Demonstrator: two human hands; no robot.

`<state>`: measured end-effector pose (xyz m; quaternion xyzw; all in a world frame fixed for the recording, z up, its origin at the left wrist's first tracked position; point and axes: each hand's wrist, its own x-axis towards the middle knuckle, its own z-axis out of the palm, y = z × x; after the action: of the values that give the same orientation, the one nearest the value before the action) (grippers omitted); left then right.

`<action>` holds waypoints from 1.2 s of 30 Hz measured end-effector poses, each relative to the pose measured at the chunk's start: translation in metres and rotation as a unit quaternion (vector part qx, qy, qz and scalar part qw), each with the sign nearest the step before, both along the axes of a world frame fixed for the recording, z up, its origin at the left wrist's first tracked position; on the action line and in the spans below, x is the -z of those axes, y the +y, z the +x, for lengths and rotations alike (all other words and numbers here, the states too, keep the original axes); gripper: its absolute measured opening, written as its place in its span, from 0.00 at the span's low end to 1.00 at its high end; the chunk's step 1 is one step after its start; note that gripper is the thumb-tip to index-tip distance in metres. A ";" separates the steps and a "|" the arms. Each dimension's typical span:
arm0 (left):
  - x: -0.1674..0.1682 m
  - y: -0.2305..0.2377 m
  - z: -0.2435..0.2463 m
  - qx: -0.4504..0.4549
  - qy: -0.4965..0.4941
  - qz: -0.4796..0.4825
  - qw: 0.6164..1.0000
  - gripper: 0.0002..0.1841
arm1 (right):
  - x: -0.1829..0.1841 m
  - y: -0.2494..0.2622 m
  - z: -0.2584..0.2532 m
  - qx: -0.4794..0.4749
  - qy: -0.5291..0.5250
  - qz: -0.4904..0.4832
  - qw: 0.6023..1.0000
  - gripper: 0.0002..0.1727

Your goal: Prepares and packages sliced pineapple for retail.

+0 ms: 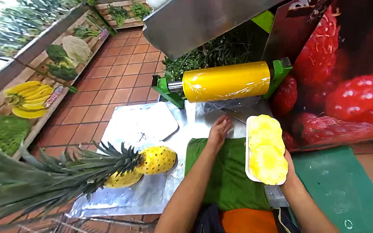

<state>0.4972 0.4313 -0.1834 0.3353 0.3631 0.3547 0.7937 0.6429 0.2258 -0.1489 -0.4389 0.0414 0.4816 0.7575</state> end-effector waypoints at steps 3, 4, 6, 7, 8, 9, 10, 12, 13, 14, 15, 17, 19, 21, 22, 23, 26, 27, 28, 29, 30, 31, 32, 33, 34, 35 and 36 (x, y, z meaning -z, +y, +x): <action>0.005 0.027 0.040 -0.064 -0.050 -0.015 0.997 0.25 | -0.001 -0.006 0.006 -0.006 -0.012 -0.003 1.000 0.30; 0.001 0.026 0.046 -0.081 -0.041 -0.031 0.995 0.23 | -0.002 -0.009 0.008 -0.007 -0.008 -0.005 1.000 0.31; -0.020 0.001 0.042 -0.084 0.023 -0.036 0.996 0.21 | -0.004 -0.019 0.012 -0.003 0.001 -0.019 1.000 0.31; -0.038 -0.023 0.033 -0.073 0.059 -0.027 0.995 0.21 | -0.005 -0.026 0.015 -0.002 -0.004 -0.033 0.999 0.31; -0.058 -0.051 0.020 -0.063 0.083 -0.016 0.994 0.20 | -0.006 -0.032 0.016 0.007 0.000 -0.051 0.999 0.31; -0.076 -0.079 0.008 -0.069 0.098 0.013 0.993 0.16 | -0.007 -0.038 0.016 0.013 -0.002 -0.065 0.998 0.31; -0.092 -0.104 -0.004 -0.070 0.106 0.078 0.989 0.12 | -0.005 -0.044 0.018 0.012 -0.013 -0.071 0.997 0.32; -0.104 -0.131 -0.027 -0.070 0.143 0.336 0.928 0.09 | -0.002 -0.054 0.020 0.001 -0.002 -0.042 0.999 0.34; -0.104 -0.129 -0.033 -0.097 0.204 0.484 0.846 0.07 | -0.003 -0.056 0.019 0.001 0.021 -0.020 1.000 0.35; -0.102 -0.118 -0.035 -0.141 0.266 0.597 0.743 0.02 | -0.005 -0.057 0.018 -0.004 0.030 -0.013 0.999 0.36; -0.100 -0.101 -0.033 -0.176 0.318 0.674 0.643 0.10 | -0.011 -0.055 0.015 -0.004 0.025 -0.029 0.999 0.35; -0.104 -0.061 -0.024 -0.193 0.396 0.739 0.510 0.21 | -0.044 -0.042 0.002 0.005 -0.004 -0.128 0.992 0.30; -0.111 -0.027 -0.011 -0.152 0.429 0.747 0.485 0.20 | -0.056 -0.032 -0.006 0.000 -0.027 -0.185 0.982 0.27; -0.122 -0.003 -0.002 -0.071 0.406 0.753 0.513 0.12 | -0.022 -0.038 -0.002 -0.025 -0.067 -0.053 0.996 0.28; -0.130 0.002 -0.001 -0.039 0.366 0.765 0.529 0.10 | -0.016 -0.034 -0.005 -0.033 -0.073 -0.023 0.996 0.27; -0.142 0.002 -0.003 -0.028 0.325 0.780 0.535 0.10 | -0.015 -0.026 -0.009 -0.041 -0.064 -0.001 0.997 0.28; -0.190 -0.015 -0.017 -0.064 0.257 0.807 0.528 0.11 | -0.009 0.004 -0.023 -0.101 -0.017 0.077 0.992 0.31; -0.202 -0.027 -0.025 -0.068 0.249 0.811 0.524 0.11 | -0.006 0.016 -0.029 -0.116 -0.020 0.091 0.989 0.31; -0.210 -0.044 -0.034 -0.063 0.246 0.814 0.523 0.12 | -0.004 0.030 -0.036 -0.121 -0.013 0.100 0.988 0.32; -0.213 -0.062 -0.045 -0.053 0.244 0.817 0.520 0.12 | -0.005 0.043 -0.043 -0.126 0.005 0.112 0.986 0.32; -0.213 -0.081 -0.056 -0.040 0.238 0.822 0.516 0.12 | -0.007 0.053 -0.051 -0.134 0.016 0.116 0.984 0.32; -0.211 -0.101 -0.069 -0.027 0.234 0.829 0.507 0.12 | -0.012 0.058 -0.059 -0.147 0.007 0.112 0.983 0.31; -0.209 -0.122 -0.083 -0.013 0.232 0.835 0.499 0.11 | -0.021 0.057 -0.066 -0.162 -0.034 0.090 0.982 0.30; -0.208 -0.143 -0.098 0.001 0.232 0.837 0.495 0.11 | -0.026 0.053 -0.068 -0.194 -0.104 0.067 0.973 0.30; -0.207 -0.165 -0.114 0.014 0.235 0.838 0.492 0.10 | -0.027 0.051 -0.066 -0.233 -0.173 0.064 0.955 0.29; -0.205 -0.187 -0.129 0.029 0.240 0.837 0.490 0.09 | -0.026 0.058 -0.067 -0.236 -0.183 0.064 0.952 0.29; -0.203 -0.207 -0.143 0.050 0.250 0.830 0.496 0.09 | -0.030 0.065 -0.069 -0.234 -0.170 0.080 0.954 0.28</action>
<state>0.3537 0.2238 0.0196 0.9319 0.0669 0.3539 0.0426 0.5736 0.2912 -0.1190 -0.4494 -0.2303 0.5653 0.6522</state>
